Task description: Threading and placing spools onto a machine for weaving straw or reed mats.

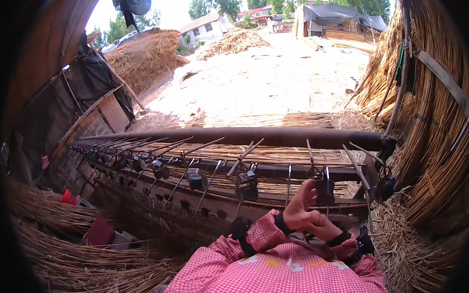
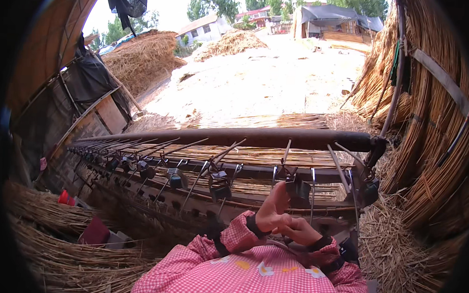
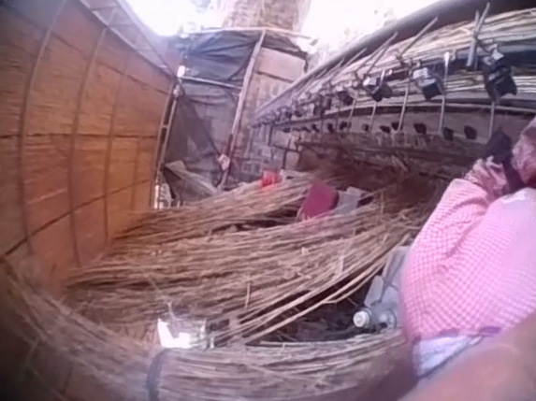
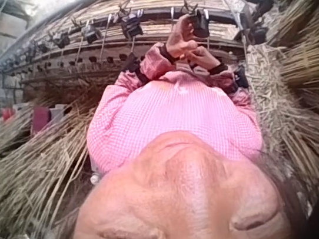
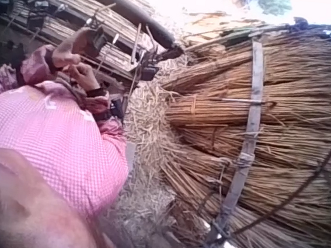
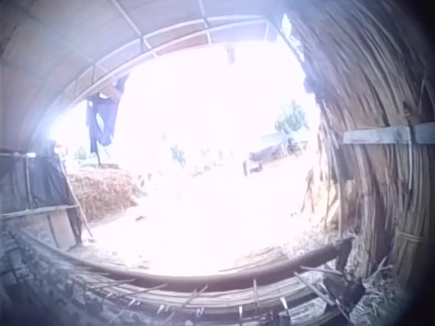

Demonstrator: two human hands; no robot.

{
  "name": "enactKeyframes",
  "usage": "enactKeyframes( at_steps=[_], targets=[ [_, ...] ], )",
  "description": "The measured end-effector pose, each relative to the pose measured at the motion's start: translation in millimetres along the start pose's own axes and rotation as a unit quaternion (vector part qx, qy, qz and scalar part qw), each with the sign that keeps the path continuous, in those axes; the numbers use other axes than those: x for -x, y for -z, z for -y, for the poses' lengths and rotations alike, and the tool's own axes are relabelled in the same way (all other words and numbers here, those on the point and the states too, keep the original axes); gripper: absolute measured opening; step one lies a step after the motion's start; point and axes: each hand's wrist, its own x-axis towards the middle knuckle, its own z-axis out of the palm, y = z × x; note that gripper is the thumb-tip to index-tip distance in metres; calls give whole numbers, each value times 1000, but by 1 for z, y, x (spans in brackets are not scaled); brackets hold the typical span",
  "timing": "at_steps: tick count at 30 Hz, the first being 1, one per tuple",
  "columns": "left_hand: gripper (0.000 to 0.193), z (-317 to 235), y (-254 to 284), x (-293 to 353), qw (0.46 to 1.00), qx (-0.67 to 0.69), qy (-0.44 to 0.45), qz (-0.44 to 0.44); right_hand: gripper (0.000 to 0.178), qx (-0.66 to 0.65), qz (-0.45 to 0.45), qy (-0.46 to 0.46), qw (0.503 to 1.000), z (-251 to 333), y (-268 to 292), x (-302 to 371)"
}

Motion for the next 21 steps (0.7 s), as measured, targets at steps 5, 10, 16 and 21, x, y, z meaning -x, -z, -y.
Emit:
enactKeyframes(
  at_steps=[5, 10, 16, 21],
  targets=[
    [54, -7, -44, -29, 987, 125, 33, -94, 23, -387, -33, -131, 912, 5, 10, 28],
    [44, -50, -42, -31, 976, -90, 177, 93, 47, -548, -44, 7, 836, 5, 12, 37],
    [46, -75, -9, 38, 835, -528, -142, -67, 36, -619, 137, 47, 772, 51, -13, 20],
    [12, -11, 9, 65, 864, -483, 82, -113, 30, -510, 403, 61, 757, 111, -65, -32]
  ],
)
